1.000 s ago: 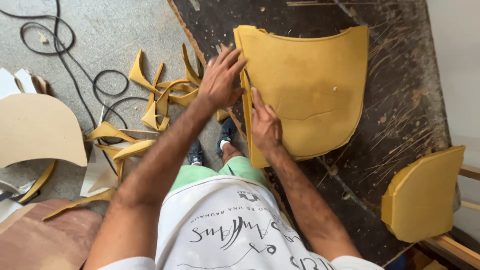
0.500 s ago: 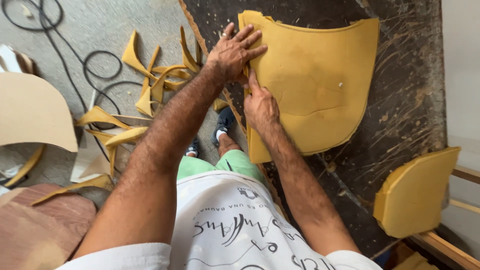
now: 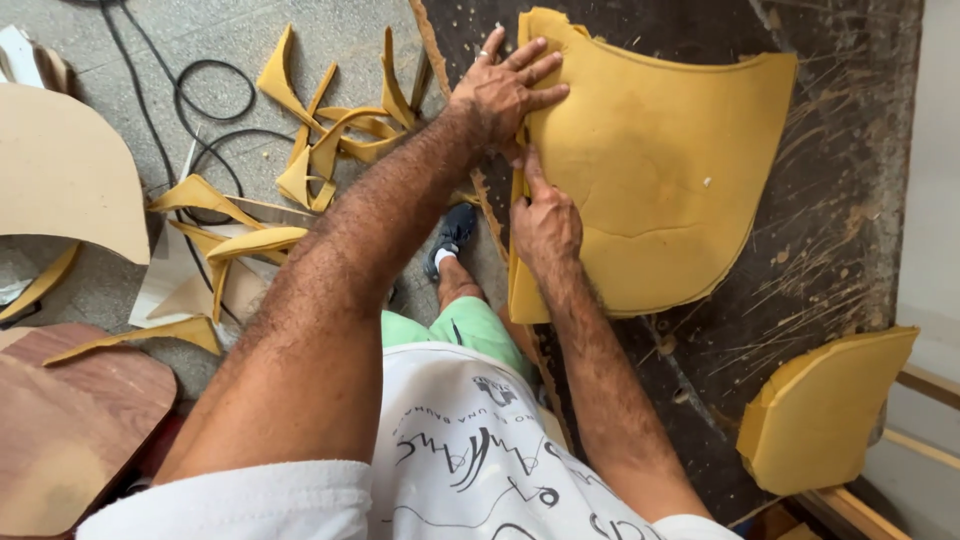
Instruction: Cutting and trimming foam pieces using a utility knife on a workbench
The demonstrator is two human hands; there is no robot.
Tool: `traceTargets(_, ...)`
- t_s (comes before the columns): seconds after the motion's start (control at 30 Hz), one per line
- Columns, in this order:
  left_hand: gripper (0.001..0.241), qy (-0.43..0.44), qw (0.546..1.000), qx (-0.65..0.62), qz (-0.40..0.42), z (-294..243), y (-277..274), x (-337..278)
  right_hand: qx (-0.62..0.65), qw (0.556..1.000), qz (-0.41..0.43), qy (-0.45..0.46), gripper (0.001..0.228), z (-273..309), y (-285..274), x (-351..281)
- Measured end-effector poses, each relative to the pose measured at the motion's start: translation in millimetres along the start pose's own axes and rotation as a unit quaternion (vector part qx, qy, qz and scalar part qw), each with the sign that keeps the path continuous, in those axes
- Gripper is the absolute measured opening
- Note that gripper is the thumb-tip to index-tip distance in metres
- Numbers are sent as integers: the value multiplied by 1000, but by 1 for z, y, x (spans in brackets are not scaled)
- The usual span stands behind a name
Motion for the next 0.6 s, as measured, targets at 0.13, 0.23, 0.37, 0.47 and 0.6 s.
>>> traceTargets(0.13, 127, 15, 1000, -8, -23, -1, 1, 1, -8, 1000, -9, -12, 76, -10, 6, -15)
traceTargets(0.23, 125, 16, 999, -18, -45, 2, 7, 4, -5, 1000, 12, -1, 75, -9, 1, -32)
traceTargets(0.37, 125, 10, 998, -25, -54, 1, 5, 2, 12, 1000, 21, -13, 69, -15, 5, -58)
traceTargets(0.47, 124, 7, 998, -25, -59, 1, 7, 2, -20, 1000, 5, 1, 69, -27, 15, -76)
traceTargets(0.6, 124, 14, 999, -32, -42, 3, 3, -1, -10, 999, 37, 8, 71, -31, 3, -104)
Point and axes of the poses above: each hand's wrist, its own x-axis towards the middle knuckle, its own y-axis out of the palm, z = x × y, the point moved 5 cm from there along x, towards the middle knuckle, and after that the axes turned 1 degree about x, right-handed, at the moved point
